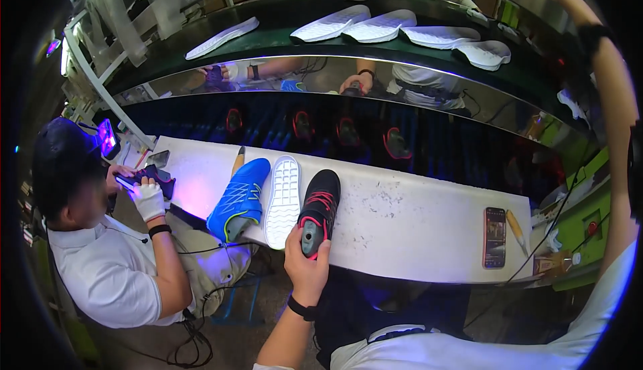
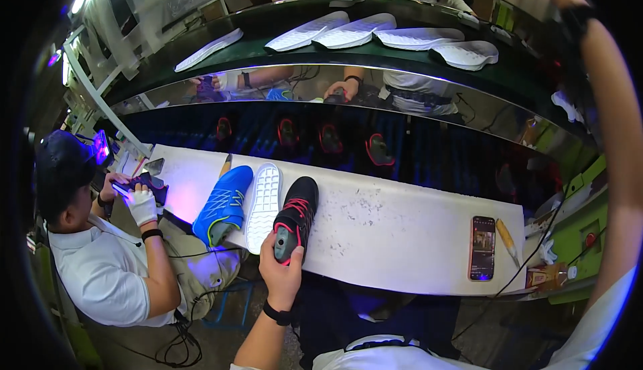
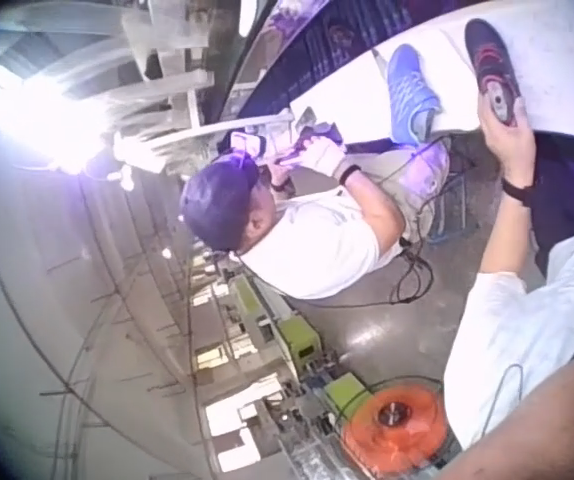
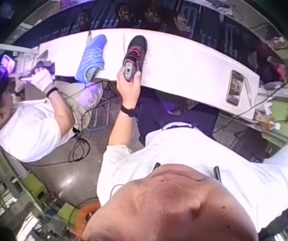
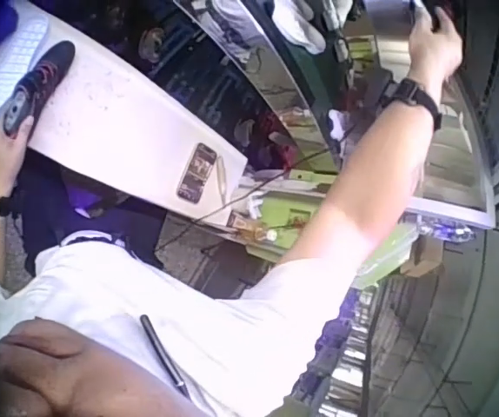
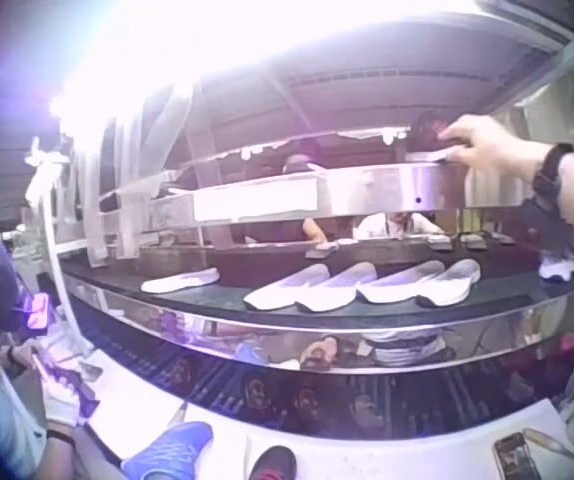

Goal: Inspecting shoes for quality and inserting insoles on a shoe manufacturing line.

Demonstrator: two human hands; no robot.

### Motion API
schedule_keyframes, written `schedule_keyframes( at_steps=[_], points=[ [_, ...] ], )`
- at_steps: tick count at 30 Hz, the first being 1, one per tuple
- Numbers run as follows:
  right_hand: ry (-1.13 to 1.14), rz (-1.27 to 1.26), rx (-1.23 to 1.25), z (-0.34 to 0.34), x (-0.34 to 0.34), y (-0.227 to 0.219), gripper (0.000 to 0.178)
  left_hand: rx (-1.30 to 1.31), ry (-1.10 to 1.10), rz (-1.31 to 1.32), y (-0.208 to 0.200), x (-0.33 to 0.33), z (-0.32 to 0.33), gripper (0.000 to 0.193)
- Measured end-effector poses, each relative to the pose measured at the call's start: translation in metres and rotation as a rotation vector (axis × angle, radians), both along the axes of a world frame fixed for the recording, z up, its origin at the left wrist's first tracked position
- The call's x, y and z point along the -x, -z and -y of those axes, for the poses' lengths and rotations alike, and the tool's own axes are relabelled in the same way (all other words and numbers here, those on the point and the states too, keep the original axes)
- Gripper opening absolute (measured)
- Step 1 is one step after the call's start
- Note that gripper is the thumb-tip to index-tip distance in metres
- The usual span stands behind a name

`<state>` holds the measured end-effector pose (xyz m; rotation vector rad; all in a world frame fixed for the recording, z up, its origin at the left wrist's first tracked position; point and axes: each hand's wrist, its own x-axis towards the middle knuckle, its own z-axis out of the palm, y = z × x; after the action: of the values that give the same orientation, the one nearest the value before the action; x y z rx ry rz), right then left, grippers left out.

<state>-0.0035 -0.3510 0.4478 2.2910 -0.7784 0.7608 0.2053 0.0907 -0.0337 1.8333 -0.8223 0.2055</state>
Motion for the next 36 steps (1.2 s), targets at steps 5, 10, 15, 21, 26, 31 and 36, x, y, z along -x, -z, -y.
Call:
schedule_keyframes(
  at_steps=[5,10,15,21,26,31,36],
  points=[
    [0.134,0.428,0.136,-0.032,-0.098,0.046,0.045,0.35,-0.01,-0.451,-0.014,-0.013,-0.012,0.026],
    [-0.531,0.077,-0.205,-0.077,-0.196,0.151,0.03,0.468,0.474,-0.942,-0.039,-0.033,-0.01,0.024],
    [-0.327,0.164,-0.544,-0.079,-0.246,0.2,0.03,0.021,0.934,-0.744,-0.065,-0.06,0.025,0.021],
    [-1.028,0.623,-0.579,-0.154,-0.147,0.205,0.015,-0.233,0.918,0.105,-0.044,-0.035,0.058,0.027],
    [-1.117,0.656,-0.605,-0.233,0.019,0.271,0.016,0.025,0.627,0.348,-0.013,0.039,-0.002,0.055],
    [-0.409,0.885,-1.053,-0.272,0.104,0.355,0.035,-0.205,0.781,0.803,-0.021,0.06,0.037,0.061],
    [-0.568,0.856,-1.632,-0.283,0.129,0.365,0.049,0.177,0.788,0.41,-0.077,0.064,0.08,0.056]
  ],
)
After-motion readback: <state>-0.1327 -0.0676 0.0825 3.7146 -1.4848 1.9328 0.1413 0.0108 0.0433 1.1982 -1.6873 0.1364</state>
